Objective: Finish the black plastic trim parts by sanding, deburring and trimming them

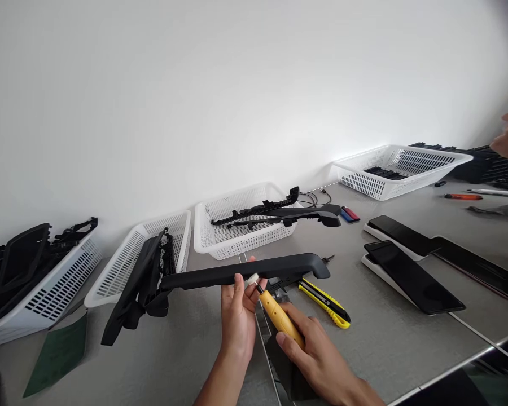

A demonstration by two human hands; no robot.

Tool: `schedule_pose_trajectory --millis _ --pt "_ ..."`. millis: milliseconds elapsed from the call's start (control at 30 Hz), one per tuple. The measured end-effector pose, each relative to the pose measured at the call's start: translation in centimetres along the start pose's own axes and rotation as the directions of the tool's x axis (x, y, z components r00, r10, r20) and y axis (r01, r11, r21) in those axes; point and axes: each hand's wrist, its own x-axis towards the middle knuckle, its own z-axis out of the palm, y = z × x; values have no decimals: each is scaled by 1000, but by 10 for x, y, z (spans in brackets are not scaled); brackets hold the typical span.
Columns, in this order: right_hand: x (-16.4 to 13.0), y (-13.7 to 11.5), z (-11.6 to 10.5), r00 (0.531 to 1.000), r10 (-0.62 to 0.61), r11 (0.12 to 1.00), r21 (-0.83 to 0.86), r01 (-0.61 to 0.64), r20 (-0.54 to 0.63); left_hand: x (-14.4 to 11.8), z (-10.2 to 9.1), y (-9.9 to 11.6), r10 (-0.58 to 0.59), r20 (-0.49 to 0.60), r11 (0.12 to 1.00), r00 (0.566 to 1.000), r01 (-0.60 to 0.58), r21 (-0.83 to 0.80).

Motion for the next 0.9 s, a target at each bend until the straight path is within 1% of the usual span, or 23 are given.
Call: schedule_pose_trajectory --millis 100,267,333,500,600,700,800,900 --pt "-1 -2 -1 999 -15 1000 -22 16 28 -4 2 -1 -31 3 1000 1000 31 -3" --pt "-3 -4 -3 998 -13 1000 -14 14 58 -7 2 0 -156 32 985 987 157 -68" --pt "-4 -4 -4 998 -18 1000 -21 20 61 -6 1 1 -178 50 979 983 182 -93" --pt "-5 -5 -5 997 -14 999 -29 16 80 -4 -3 2 -213 -6 973 977 211 -93" --pt "-5 -6 -4 996 -10 999 -32 13 91 -5 -1 3 -164 -10 979 986 162 -125" --pt "-5 -5 -4 997 -11 999 -42 14 76 -6 2 3 -92 29 985 995 95 -143" --pt "-4 -3 -2 1000 9 998 -67 -8 28 -6 2 1 -94 62 987 994 101 -122" --pt "-4 -2 -1 1000 17 997 -82 -16 14 -7 1 -1 -106 59 987 993 113 -113"
